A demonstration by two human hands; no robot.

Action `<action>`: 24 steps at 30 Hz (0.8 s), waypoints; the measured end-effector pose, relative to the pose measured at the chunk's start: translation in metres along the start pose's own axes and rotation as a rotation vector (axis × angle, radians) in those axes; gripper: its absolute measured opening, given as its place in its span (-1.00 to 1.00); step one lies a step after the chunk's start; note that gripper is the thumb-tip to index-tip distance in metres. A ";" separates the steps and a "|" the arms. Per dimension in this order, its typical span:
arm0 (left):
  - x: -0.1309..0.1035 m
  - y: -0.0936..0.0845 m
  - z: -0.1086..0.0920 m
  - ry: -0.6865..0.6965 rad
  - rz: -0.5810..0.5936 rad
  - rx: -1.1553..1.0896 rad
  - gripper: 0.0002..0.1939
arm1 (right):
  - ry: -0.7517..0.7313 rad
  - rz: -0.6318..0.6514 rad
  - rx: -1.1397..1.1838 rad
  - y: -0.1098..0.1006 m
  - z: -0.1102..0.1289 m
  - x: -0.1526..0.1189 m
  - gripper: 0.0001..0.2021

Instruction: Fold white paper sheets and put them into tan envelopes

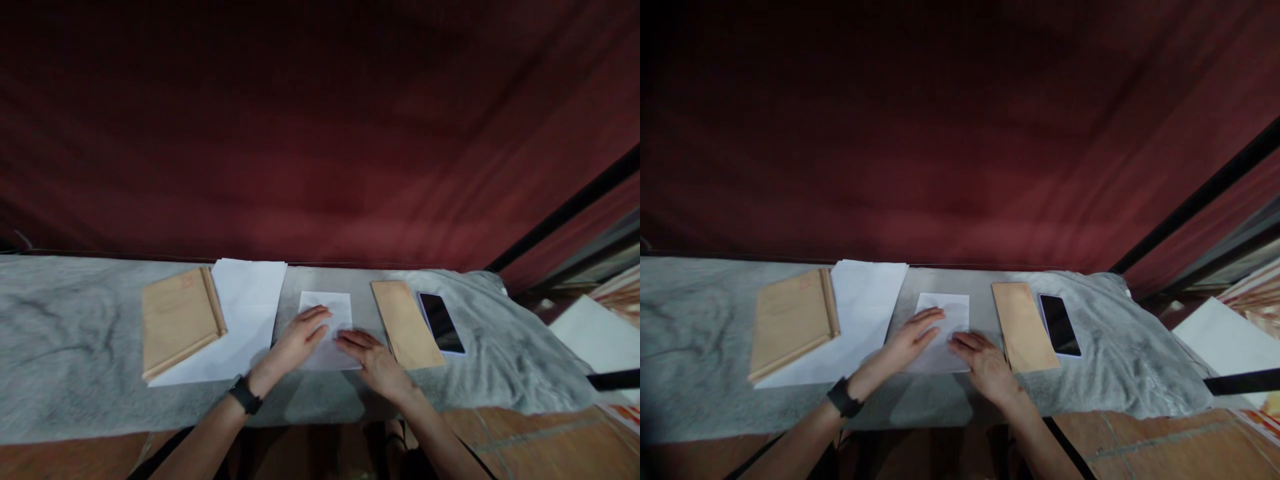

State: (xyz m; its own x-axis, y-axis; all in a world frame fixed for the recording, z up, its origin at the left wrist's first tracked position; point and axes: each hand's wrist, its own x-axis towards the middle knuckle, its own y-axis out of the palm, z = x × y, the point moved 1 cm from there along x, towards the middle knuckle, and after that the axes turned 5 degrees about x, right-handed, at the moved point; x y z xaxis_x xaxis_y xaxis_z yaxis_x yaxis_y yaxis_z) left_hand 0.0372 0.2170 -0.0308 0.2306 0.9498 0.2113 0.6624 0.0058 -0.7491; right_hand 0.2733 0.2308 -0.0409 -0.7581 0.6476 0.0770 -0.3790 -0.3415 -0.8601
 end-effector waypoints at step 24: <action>0.043 0.048 -0.001 0.048 0.204 0.349 -0.50 | -0.062 0.027 -0.151 0.010 0.006 -0.009 -0.26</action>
State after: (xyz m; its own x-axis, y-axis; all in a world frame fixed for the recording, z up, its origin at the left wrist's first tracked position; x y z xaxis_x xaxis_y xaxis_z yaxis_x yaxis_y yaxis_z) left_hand 0.0794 0.2580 -0.0575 0.3710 0.9268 0.0588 0.3199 -0.0681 -0.9450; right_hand 0.2735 0.2171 -0.0473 -0.7998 0.5949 0.0798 -0.2779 -0.2492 -0.9277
